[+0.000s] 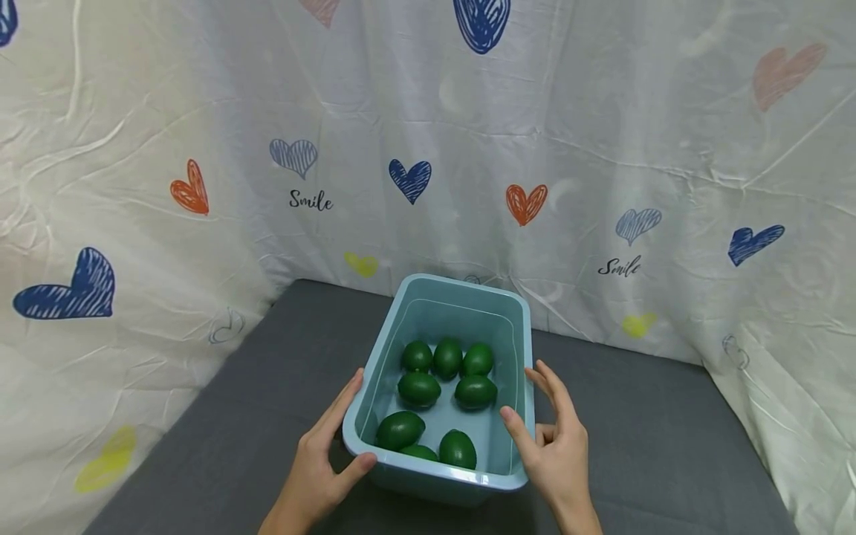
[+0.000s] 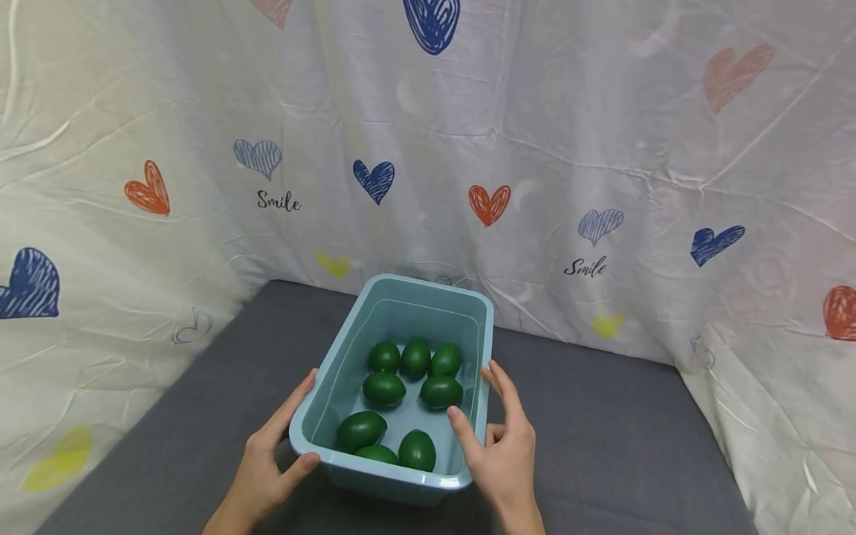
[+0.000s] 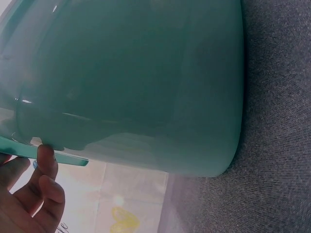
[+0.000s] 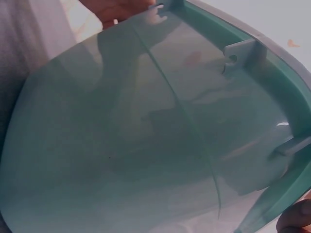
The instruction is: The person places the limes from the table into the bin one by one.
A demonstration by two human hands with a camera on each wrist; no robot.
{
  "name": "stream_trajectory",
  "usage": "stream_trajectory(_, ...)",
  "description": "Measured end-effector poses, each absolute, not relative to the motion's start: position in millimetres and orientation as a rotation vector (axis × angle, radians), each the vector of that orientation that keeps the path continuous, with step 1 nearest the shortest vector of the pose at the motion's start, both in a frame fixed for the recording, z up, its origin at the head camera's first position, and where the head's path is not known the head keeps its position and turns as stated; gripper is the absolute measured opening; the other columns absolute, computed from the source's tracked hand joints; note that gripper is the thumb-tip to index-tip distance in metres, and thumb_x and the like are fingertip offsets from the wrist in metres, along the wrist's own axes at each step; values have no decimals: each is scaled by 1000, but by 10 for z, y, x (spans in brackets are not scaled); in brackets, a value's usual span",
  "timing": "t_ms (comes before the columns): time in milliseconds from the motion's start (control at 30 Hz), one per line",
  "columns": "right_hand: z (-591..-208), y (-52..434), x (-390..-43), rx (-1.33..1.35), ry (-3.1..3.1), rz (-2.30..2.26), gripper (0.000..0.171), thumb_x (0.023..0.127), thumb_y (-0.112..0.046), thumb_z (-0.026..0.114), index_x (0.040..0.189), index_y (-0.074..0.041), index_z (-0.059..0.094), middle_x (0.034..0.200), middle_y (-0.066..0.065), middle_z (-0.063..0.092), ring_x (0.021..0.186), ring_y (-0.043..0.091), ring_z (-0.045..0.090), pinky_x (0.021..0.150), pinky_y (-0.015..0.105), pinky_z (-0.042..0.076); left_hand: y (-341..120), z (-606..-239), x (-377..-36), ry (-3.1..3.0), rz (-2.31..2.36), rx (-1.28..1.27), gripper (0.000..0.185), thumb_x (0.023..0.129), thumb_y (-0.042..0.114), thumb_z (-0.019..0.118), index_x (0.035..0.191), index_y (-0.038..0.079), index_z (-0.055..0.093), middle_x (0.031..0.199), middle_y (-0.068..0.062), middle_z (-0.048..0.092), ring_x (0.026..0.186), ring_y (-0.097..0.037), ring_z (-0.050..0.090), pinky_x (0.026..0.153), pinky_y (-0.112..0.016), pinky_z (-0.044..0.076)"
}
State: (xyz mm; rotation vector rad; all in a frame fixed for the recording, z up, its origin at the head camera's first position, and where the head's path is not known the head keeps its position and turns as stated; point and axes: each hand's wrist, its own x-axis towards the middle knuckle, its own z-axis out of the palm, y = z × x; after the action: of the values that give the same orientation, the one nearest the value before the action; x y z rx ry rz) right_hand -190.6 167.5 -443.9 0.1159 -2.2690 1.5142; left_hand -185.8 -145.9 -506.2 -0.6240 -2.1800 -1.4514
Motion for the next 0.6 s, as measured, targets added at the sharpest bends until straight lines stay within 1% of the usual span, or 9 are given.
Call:
stream_trajectory(167, -4434, 1702, -1900, 118, -2260, 1522, 74, 94, -19, 83, 158, -30, 48, 148, 6, 63, 33, -2, 29, 33, 22, 29, -1450, -5055, -1865, -2187, -1453, -624, 96, 85, 10, 84, 167, 15, 34, 171, -7, 37, 156, -12, 36, 116, -12, 34)
stream_trajectory(233, -4433, 1722, -1885, 104, -2264, 1532, 72, 96, -19, 81, 158, -30, 47, 149, 5, 62, 34, -1, 30, 34, 23, 31, -1452, -5036, -1859, -2225, -1424, -606, 97, 85, 11, 84, 168, 15, 34, 171, -7, 37, 155, -11, 37, 115, -13, 35)
stream_trajectory(267, -4433, 1736, -1874, 90, -2270, 1536, 70, 98, -19, 79, 159, -30, 46, 150, 5, 61, 35, 0, 31, 35, 24, 32, -1456, -5020, -1848, -2266, -1390, -578, 98, 86, 13, 85, 168, 17, 33, 171, -6, 37, 154, -10, 39, 114, -15, 38)
stream_trajectory(300, -4434, 1753, -1862, 72, -2280, 1538, 67, 100, -20, 76, 159, -29, 46, 151, 5, 60, 35, 1, 36, 37, 24, 36, -1464, -4999, -1836, -2317, -1349, -545, 98, 87, 16, 85, 169, 20, 31, 170, -4, 39, 151, -9, 42, 112, -20, 43)
stream_trajectory(367, -4444, 1794, -1842, 27, -2315, 1531, 61, 105, -25, 70, 161, -29, 44, 154, 6, 57, 40, 3, 49, 43, 25, 45, -1504, -4943, -1811, -2446, -1254, -475, 100, 89, 27, 85, 170, 26, 28, 165, -3, 47, 144, -13, 48, 107, -34, 52)
stream_trajectory(433, -4469, 1853, -1830, -9, -2362, 1493, 56, 110, -31, 61, 162, -26, 43, 157, 9, 54, 53, 9, 66, 52, 30, 55, -1583, -4878, -1791, -2590, -1146, -425, 104, 88, 42, 86, 170, 32, 24, 158, -3, 54, 137, -21, 51, 99, -51, 55)
stream_trajectory(500, -4509, 1937, -1822, -21, -2425, 1420, 52, 114, -35, 50, 164, -23, 41, 159, 14, 52, 76, 20, 78, 68, 40, 63, -1691, -4825, -1789, -2722, -1039, -395, 110, 83, 58, 86, 170, 38, 21, 155, -1, 57, 136, -26, 50, 95, -64, 52)
stream_trajectory(533, -4534, 1988, -1818, -22, -2463, 1372, 52, 115, -36, 46, 164, -21, 40, 159, 16, 52, 89, 26, 79, 76, 45, 64, -1756, -4808, -1801, -2767, -991, -397, 114, 80, 65, 86, 170, 39, 22, 155, -2, 57, 139, -31, 48, 96, -67, 50)
stream_trajectory(600, -4590, 2109, -1798, -33, -2542, 1259, 52, 117, -38, 38, 163, -16, 43, 159, 19, 51, 114, 38, 73, 94, 57, 59, -1890, -4789, -1837, -2838, -856, -406, 118, 74, 75, 83, 169, 38, 24, 160, -4, 53, 146, -39, 44, 101, -73, 44)
